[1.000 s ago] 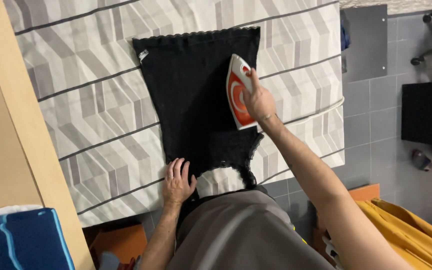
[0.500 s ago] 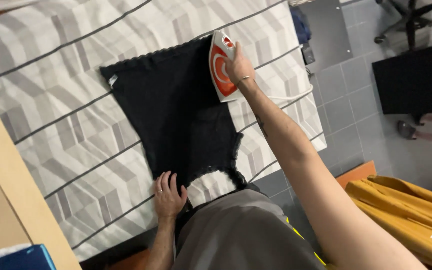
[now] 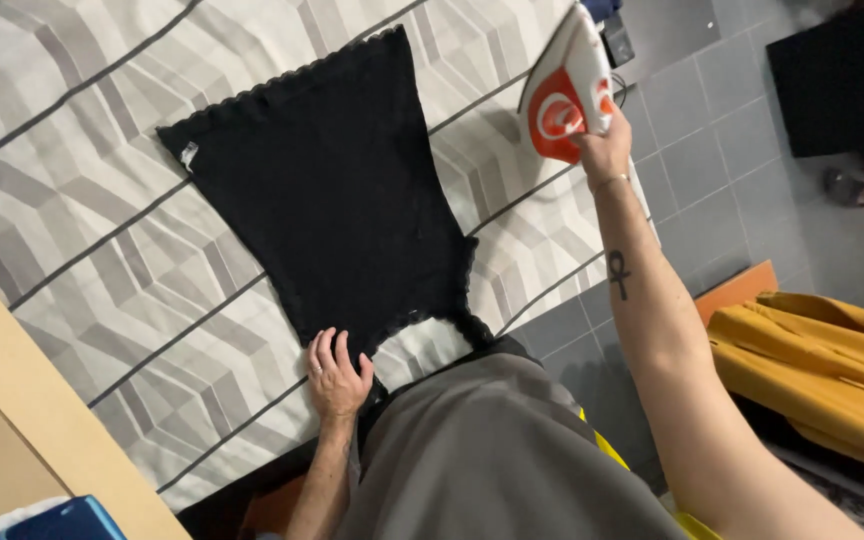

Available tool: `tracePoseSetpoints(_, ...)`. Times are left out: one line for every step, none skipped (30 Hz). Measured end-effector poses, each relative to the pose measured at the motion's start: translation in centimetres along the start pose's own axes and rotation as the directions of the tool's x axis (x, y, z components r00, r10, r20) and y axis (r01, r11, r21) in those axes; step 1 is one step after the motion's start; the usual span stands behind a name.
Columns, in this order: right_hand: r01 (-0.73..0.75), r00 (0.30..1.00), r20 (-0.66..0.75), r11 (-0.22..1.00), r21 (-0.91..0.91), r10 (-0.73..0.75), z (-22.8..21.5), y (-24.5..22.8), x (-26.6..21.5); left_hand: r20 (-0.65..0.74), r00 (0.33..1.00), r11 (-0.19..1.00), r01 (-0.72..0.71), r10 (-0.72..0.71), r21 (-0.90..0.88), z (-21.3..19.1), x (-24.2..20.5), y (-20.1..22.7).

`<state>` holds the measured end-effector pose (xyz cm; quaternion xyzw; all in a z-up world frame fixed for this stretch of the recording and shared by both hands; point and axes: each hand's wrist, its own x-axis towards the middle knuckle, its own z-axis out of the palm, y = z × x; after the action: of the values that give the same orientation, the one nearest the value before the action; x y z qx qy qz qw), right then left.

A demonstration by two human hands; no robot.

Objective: Ironing a black tank top on an ironing board and then folding it into a neat square.

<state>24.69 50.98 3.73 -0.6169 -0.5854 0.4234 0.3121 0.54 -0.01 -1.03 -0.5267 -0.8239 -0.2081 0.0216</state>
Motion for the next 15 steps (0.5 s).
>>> tracePoseSetpoints(0.039, 0.998, -0.038, 0.999, -0.035, -0.041, -0.7, 1.9, -0.1, -0.053, 0.999, 1.0, -0.006, 0.006, 0.012, 1.1, -0.7, -0.4)
tracePoseSetpoints(0.078, 0.994, -0.072, 0.995, -0.07, -0.083, -1.3, 3.6, -0.2, -0.107, 0.994, 1.0, -0.01, 0.013, 0.026, 2.2, -1.3, -0.9)
tracePoseSetpoints(0.072, 0.995, -0.07, 0.996, -0.062, -0.076, -1.7, 4.4, -0.3, -0.102, 0.995, 0.999, -0.014, 0.017, 0.035, 2.4, -1.1, -0.9)
tracePoseSetpoints(0.08, 0.992, -0.097, 0.997, -0.01, -0.08, -1.9, 5.3, -0.7, -0.084, 0.996, 0.999, -0.027, 0.031, 0.045, 2.3, -1.2, -1.0)
tracePoseSetpoints(0.088, 0.989, -0.124, 0.995, 0.042, -0.082, -2.1, 6.3, -1.2, -0.065, 0.997, 0.998, -0.041, 0.045, 0.054, 2.4, -1.3, -1.2)
tracePoseSetpoints(0.078, 0.991, -0.111, 0.996, 0.052, -0.072, -2.1, 6.0, -1.8, -0.057, 0.998, 0.997, -0.036, 0.04, 0.07, 2.5, -1.2, -1.1)
tracePoseSetpoints(0.079, 0.991, -0.117, 0.992, 0.095, -0.068, -2.1, 5.8, -2.4, -0.071, 0.997, 0.999, -0.018, 0.021, 0.042, 2.7, -1.2, -1.1)
tracePoseSetpoints(0.076, 0.99, -0.128, 0.988, 0.133, -0.059, -2.5, 5.6, -3.4, -0.079, 0.997, 1.0, -0.004, 0.004, 0.008, 2.8, -1.3, -0.9)
tracePoseSetpoints(0.061, 0.992, -0.12, 0.989, 0.138, -0.044, -2.6, 7.0, -3.7, -0.066, 0.998, 1.0, -0.003, 0.004, 0.019, 2.5, -1.4, -0.9)
tracePoseSetpoints(0.084, 0.992, -0.116, 0.968, 0.236, -0.057, -2.6, 8.4, -3.8, -0.045, 0.999, 1.0, 0.0, 0.0, 0.005, 2.4, -1.3, -0.8)
tracePoseSetpoints(0.105, 0.991, -0.114, 0.938, 0.331, -0.07, -2.6, 9.7, -3.9, -0.024, 1.0, 1.0, 0.003, -0.003, -0.009, 2.2, -1.1, -0.7)
tracePoseSetpoints(0.098, 0.992, -0.105, 0.934, 0.344, -0.065, -2.8, 10.5, -4.1, -0.023, 1.0, 1.0, 0.004, -0.004, 0.009, 2.1, -1.0, -0.8)
tracePoseSetpoints(0.098, 0.993, -0.094, 0.949, 0.3, -0.073, -2.9, 11.2, -4.3, -0.005, 1.0, 0.999, 0.014, -0.014, -0.032, 2.0, -0.9, -0.8)
tracePoseSetpoints(0.097, 0.993, -0.085, 0.964, 0.248, -0.078, -3.6, 12.0, -4.8, 0.019, 1.0, 0.997, 0.025, -0.024, -0.078, 2.0, -1.0, -0.6)
tracePoseSetpoints(0.088, 0.994, -0.078, 0.963, 0.256, -0.07, -2.9, 10.9, -5.5, 0.025, 0.999, 0.997, 0.027, -0.025, -0.066, 1.5, -0.4, -0.7)
